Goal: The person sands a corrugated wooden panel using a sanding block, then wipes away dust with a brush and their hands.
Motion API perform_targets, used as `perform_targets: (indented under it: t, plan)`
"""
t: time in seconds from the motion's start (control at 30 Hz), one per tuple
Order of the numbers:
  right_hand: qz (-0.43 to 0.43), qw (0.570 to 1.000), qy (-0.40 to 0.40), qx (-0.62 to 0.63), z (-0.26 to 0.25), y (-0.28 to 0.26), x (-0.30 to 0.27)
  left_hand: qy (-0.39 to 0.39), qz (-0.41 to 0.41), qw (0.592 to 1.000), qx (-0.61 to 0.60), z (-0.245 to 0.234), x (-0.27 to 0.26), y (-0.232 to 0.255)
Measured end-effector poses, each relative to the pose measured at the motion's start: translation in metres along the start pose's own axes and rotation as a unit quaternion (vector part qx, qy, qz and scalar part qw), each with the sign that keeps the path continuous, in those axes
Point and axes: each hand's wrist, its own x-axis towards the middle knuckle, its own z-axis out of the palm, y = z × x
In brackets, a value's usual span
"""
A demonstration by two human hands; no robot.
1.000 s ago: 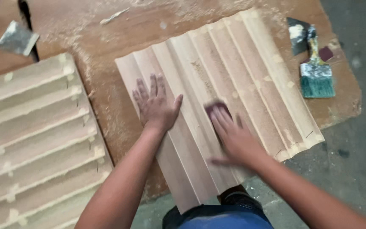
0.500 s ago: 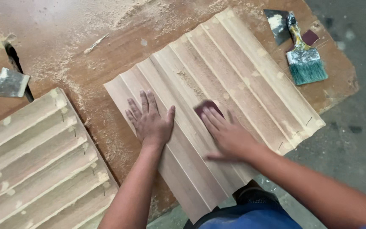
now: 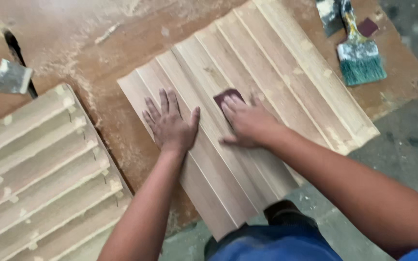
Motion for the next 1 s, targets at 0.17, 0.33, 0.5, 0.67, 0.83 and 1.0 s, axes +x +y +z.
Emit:
perform_targets:
  t: [0.17, 0.33, 0.5, 0.67, 0.83, 1.0]
  plan:
    - [0.004, 0.998, -0.033, 0.061, 0.016, -0.017, -0.072, 0.013, 0.009, 1.000, 0.006, 0.007, 0.001, -0.003]
    - [-0.025, 0.988, 0.150, -0.037, 0.125, -0.030, -0.211, 0.040, 0.022, 0.999, -0.027, 0.020, 0.000, -0.007]
    - [0.027, 0.995, -0.065, 0.077, 0.060, -0.030, -0.130, 0.015, 0.009, 1.000, 0.000, 0.007, 0.000, -0.004]
    - [0.015, 0.997, 0.029, 0.067, 0.026, -0.011, -0.045, 0.017, 0.004, 1.000, -0.007, 0.004, 0.002, -0.001]
    - [-0.012, 0.999, 0.010, 0.032, 0.100, -0.028, -0.178, 0.011, 0.006, 1.000, -0.003, 0.004, -0.004, -0.001]
    - [-0.021, 0.999, 0.041, 0.027, 0.100, -0.025, -0.143, 0.018, 0.013, 1.000, -0.006, 0.004, -0.001, -0.004]
